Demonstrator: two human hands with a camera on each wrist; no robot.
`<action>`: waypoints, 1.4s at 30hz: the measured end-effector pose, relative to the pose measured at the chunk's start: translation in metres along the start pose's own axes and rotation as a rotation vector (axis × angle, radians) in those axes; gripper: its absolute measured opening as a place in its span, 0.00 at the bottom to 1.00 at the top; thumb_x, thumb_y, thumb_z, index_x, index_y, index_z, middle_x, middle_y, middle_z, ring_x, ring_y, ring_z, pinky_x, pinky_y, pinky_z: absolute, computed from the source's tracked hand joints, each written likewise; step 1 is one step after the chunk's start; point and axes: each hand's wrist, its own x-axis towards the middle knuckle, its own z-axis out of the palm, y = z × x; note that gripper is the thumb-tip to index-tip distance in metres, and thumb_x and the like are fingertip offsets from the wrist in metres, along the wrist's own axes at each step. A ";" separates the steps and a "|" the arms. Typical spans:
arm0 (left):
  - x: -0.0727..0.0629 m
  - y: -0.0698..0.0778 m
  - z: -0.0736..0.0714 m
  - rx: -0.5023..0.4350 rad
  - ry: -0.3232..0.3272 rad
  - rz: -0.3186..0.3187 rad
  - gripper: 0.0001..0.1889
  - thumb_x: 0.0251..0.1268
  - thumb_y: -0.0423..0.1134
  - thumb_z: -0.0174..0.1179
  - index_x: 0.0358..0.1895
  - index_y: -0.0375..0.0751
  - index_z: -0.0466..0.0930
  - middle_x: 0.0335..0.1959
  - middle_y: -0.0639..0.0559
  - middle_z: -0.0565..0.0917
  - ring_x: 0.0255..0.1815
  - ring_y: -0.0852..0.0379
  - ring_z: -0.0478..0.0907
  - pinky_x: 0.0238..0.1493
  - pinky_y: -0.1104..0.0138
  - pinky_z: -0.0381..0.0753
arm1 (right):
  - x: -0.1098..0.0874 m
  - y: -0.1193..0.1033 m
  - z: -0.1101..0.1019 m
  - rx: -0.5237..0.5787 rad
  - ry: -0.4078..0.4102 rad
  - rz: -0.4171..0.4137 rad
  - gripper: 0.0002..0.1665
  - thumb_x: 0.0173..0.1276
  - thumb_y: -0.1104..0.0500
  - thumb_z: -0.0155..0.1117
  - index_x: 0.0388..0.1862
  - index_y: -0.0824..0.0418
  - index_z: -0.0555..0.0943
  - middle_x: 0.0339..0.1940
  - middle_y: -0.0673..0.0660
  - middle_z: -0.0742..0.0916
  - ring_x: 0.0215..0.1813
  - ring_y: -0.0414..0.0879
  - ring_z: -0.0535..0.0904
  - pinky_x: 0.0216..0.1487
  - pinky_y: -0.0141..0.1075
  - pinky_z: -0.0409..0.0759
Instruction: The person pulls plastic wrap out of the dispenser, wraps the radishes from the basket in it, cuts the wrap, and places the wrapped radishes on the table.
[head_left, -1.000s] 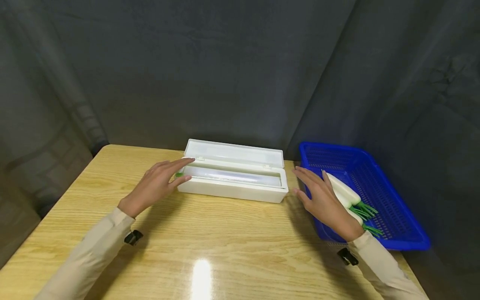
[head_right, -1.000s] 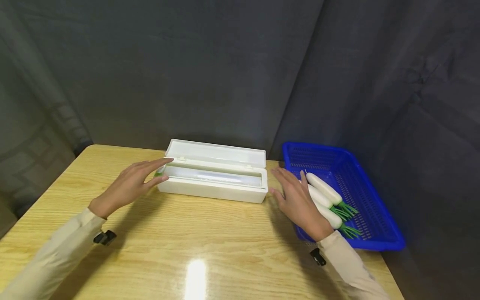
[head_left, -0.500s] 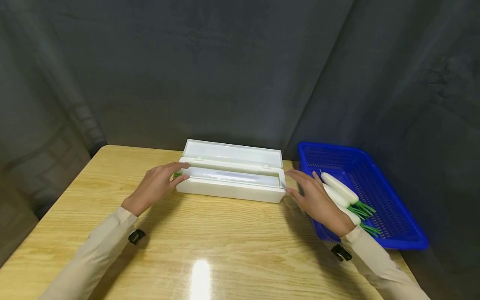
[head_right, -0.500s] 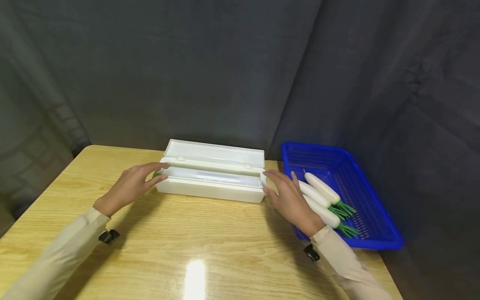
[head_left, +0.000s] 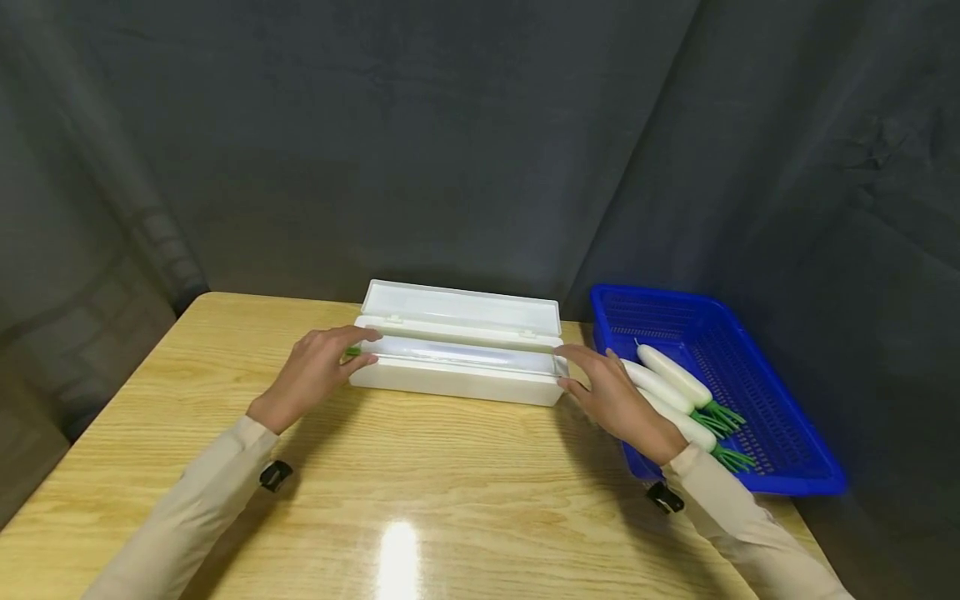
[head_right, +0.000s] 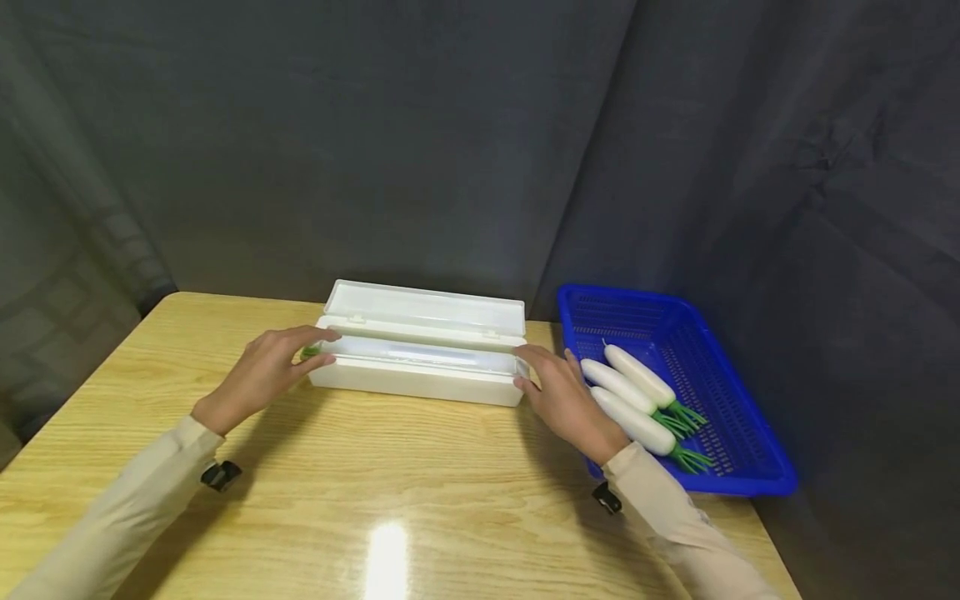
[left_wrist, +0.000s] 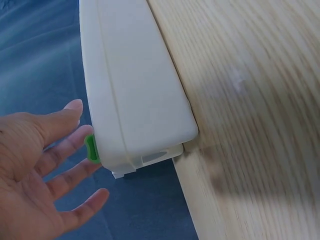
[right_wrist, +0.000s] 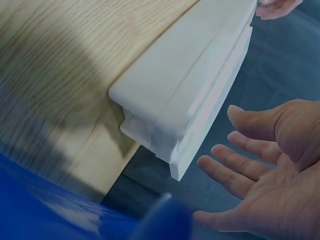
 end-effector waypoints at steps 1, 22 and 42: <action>0.000 0.000 0.001 -0.002 0.003 0.000 0.16 0.71 0.37 0.69 0.59 0.40 0.87 0.54 0.43 0.90 0.28 0.58 0.83 0.55 0.41 0.80 | 0.001 0.000 0.001 -0.005 0.003 -0.004 0.25 0.75 0.67 0.66 0.68 0.69 0.78 0.70 0.70 0.80 0.73 0.68 0.74 0.74 0.76 0.50; 0.003 -0.006 0.007 -0.062 0.022 -0.032 0.12 0.64 0.38 0.74 0.49 0.42 0.91 0.44 0.50 0.92 0.51 0.46 0.83 0.47 0.50 0.73 | 0.017 0.001 0.019 0.007 0.024 -0.082 0.17 0.72 0.72 0.67 0.59 0.71 0.84 0.57 0.68 0.88 0.57 0.63 0.85 0.56 0.55 0.83; 0.012 -0.003 0.009 -0.047 -0.020 -0.047 0.06 0.66 0.38 0.72 0.43 0.45 0.92 0.41 0.51 0.92 0.50 0.45 0.82 0.49 0.48 0.72 | 0.032 -0.001 0.035 -0.092 0.114 -0.092 0.06 0.68 0.63 0.74 0.41 0.65 0.89 0.36 0.57 0.92 0.38 0.52 0.89 0.41 0.50 0.84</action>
